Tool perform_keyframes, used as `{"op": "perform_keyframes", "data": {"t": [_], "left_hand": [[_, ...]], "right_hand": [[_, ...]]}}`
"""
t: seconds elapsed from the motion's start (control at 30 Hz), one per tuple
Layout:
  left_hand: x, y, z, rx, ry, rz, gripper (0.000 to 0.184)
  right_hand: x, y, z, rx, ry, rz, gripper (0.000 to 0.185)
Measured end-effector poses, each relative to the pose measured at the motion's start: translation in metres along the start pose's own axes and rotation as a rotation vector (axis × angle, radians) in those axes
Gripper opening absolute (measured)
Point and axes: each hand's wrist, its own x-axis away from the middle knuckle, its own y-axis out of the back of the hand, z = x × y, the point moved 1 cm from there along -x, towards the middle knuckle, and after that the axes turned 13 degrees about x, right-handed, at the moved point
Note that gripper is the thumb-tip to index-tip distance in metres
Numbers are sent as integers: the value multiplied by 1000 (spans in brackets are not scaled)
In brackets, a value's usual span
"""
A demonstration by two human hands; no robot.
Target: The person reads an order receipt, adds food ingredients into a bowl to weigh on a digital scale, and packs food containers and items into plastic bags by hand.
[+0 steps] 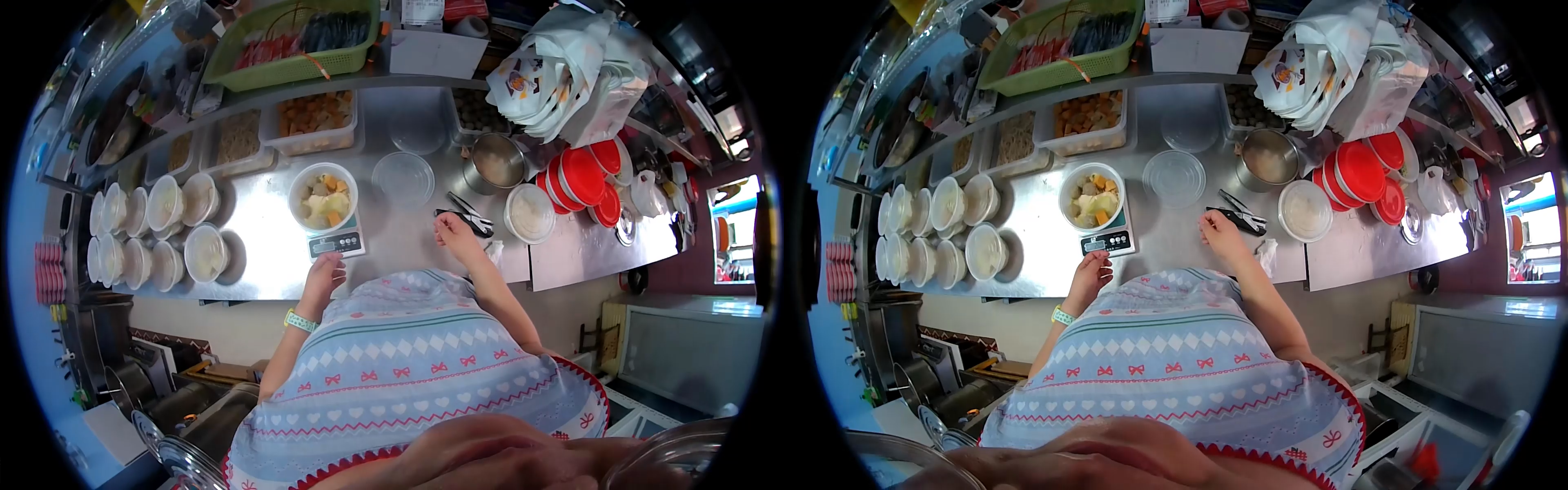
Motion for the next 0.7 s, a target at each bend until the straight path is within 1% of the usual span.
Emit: {"op": "perform_keyframes", "data": {"t": [0.13,0.2,0.3,0.4,0.5,0.53,0.6,0.7], "left_hand": [[0,-2,1,-1,0,-7,11],[-2,-3,1,4,2,-9,11],[-1,-2,1,-8,0,-11,11],[-1,-3,1,-13,11,-23,12],[2,-2,3,-8,9,-32,12],[2,-1,3,-6,7,-34,12],[2,2,7,-27,-1,-32,18],[3,4,10,-6,16,-58,13]], "right_hand": [[-3,1,-7,-7,18,34,9],[-3,3,-2,76,31,56,11],[-2,1,4,117,33,22,12],[-6,1,4,158,-9,50,12],[-6,0,7,199,2,57,12],[-7,1,7,201,4,60,12],[-8,1,5,179,19,93,13],[-12,2,2,151,45,117,14]]}}
